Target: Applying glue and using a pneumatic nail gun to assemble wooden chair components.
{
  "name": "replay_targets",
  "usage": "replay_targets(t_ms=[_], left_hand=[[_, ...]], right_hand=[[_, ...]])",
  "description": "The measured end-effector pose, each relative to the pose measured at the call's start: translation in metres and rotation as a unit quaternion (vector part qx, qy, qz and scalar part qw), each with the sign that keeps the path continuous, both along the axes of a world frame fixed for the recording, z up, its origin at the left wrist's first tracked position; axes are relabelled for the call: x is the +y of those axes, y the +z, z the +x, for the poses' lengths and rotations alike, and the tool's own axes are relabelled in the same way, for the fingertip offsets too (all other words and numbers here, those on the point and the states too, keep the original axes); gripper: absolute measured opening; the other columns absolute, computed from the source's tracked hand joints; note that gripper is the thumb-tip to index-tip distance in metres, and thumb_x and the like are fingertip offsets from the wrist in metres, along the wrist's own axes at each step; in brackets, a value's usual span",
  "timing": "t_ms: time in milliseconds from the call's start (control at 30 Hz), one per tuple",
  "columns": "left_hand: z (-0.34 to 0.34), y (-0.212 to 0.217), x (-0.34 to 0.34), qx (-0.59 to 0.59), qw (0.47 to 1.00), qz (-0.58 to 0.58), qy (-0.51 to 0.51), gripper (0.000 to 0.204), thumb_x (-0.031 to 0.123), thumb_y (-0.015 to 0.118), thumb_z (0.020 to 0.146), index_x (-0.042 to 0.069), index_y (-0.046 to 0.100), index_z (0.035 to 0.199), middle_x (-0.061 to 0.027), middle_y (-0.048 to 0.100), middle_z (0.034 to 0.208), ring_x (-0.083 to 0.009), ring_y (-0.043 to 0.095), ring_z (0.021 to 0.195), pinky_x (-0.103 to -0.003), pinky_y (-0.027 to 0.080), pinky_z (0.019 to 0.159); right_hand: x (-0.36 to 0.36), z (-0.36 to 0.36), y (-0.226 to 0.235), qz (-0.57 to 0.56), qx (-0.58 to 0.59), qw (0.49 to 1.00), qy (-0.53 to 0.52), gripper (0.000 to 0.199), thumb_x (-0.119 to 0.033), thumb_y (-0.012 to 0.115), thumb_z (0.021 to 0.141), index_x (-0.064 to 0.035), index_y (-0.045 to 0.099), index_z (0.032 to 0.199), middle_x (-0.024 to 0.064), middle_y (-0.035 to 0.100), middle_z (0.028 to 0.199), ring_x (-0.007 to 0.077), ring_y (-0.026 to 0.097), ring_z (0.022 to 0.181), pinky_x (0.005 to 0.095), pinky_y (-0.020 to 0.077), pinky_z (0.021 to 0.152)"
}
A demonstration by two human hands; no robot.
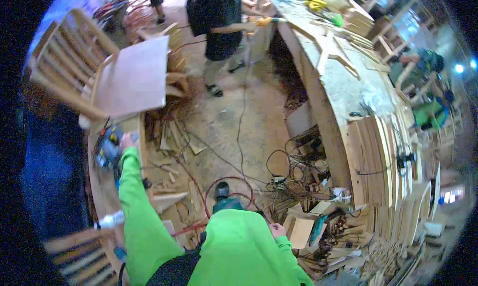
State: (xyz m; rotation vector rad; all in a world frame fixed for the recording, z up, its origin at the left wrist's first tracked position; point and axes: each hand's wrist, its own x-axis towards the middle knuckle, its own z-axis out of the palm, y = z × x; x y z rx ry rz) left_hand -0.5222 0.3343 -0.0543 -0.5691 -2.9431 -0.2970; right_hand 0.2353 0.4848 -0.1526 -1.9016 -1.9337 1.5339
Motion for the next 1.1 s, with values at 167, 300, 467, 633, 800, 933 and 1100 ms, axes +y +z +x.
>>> replay_targets(t_ms=[167, 300, 467, 633, 800, 933, 1100], left_hand=[[-0.024, -0.010, -0.054, -0.034, 0.988, -0.147, 0.042, 0.039, 0.011, 0.065, 0.069, 0.017, 0.056, 0.107, -0.0053, 0.053, 0.114, -0.0225, 0.047, 0.111, -0.040, 0.038, 0.088], [-0.031, -0.008, -0.037, -0.030, 0.978, -0.203, 0.026, 0.036, 0.013, 0.067, 0.070, 0.015, 0.056, 0.104, -0.0056, 0.054, 0.112, -0.0232, 0.048, 0.110, -0.040, 0.039, 0.087], [-0.026, -0.001, -0.037, -0.057, 0.965, -0.255, -0.013, 0.041, 0.014, 0.068, 0.069, 0.015, 0.054, 0.108, -0.0057, 0.052, 0.115, -0.0227, 0.048, 0.111, -0.042, 0.039, 0.090], [-0.038, -0.020, -0.050, -0.068, 0.949, -0.303, -0.049, 0.037, 0.019, 0.061, 0.076, 0.011, 0.049, 0.110, -0.0069, 0.051, 0.113, -0.0241, 0.050, 0.109, -0.046, 0.037, 0.092], [-0.017, 0.023, -0.032, -0.093, 0.941, -0.312, -0.093, 0.045, 0.021, 0.066, 0.071, 0.013, 0.047, 0.111, -0.0069, 0.050, 0.112, -0.0246, 0.049, 0.109, -0.049, 0.037, 0.089], [-0.007, 0.048, -0.020, -0.098, 0.950, -0.273, -0.118, 0.046, 0.024, 0.069, 0.067, 0.012, 0.052, 0.108, -0.0077, 0.050, 0.110, -0.0246, 0.047, 0.110, -0.049, 0.037, 0.089], [-0.008, 0.047, -0.019, -0.110, 0.960, -0.236, -0.104, 0.040, 0.020, 0.067, 0.068, 0.012, 0.054, 0.105, -0.0077, 0.050, 0.111, -0.0242, 0.046, 0.111, -0.049, 0.036, 0.092]], right_hand=[[0.026, -0.085, 0.078, -0.027, -0.011, 0.999, -0.028, 0.021, -0.016, 0.062, 0.080, 0.0008, 0.062, 0.093, 0.0087, 0.066, 0.076, 0.0143, 0.063, 0.060, 0.0275, 0.0510, 0.057], [0.037, -0.088, 0.061, -0.057, 0.007, 0.995, -0.083, 0.022, -0.022, 0.063, 0.077, -0.0018, 0.067, 0.084, 0.0096, 0.067, 0.075, 0.0131, 0.062, 0.069, 0.0262, 0.0497, 0.065], [0.040, -0.073, 0.018, -0.017, -0.092, 0.995, 0.034, 0.028, -0.032, 0.064, 0.071, -0.0063, 0.069, 0.082, 0.0148, 0.066, 0.079, 0.0244, 0.065, 0.078, 0.0334, 0.0503, 0.073], [0.046, -0.089, 0.006, -0.006, -0.081, 0.996, 0.048, 0.021, -0.028, 0.062, 0.068, -0.0097, 0.070, 0.073, 0.0131, 0.066, 0.077, 0.0264, 0.064, 0.076, 0.0328, 0.0499, 0.075], [0.054, -0.115, 0.022, -0.042, -0.101, 0.994, 0.017, 0.020, -0.026, 0.062, 0.069, -0.0079, 0.070, 0.075, 0.0106, 0.067, 0.075, 0.0214, 0.065, 0.074, 0.0308, 0.0504, 0.072], [0.056, -0.126, 0.033, -0.052, -0.095, 0.994, 0.022, 0.023, -0.026, 0.064, 0.071, -0.0074, 0.070, 0.083, 0.0090, 0.068, 0.077, 0.0177, 0.065, 0.074, 0.0289, 0.0508, 0.073], [0.053, -0.134, 0.046, -0.068, -0.107, 0.991, 0.032, 0.027, -0.028, 0.065, 0.071, -0.0054, 0.069, 0.084, 0.0092, 0.068, 0.078, 0.0170, 0.066, 0.075, 0.0279, 0.0507, 0.075]])
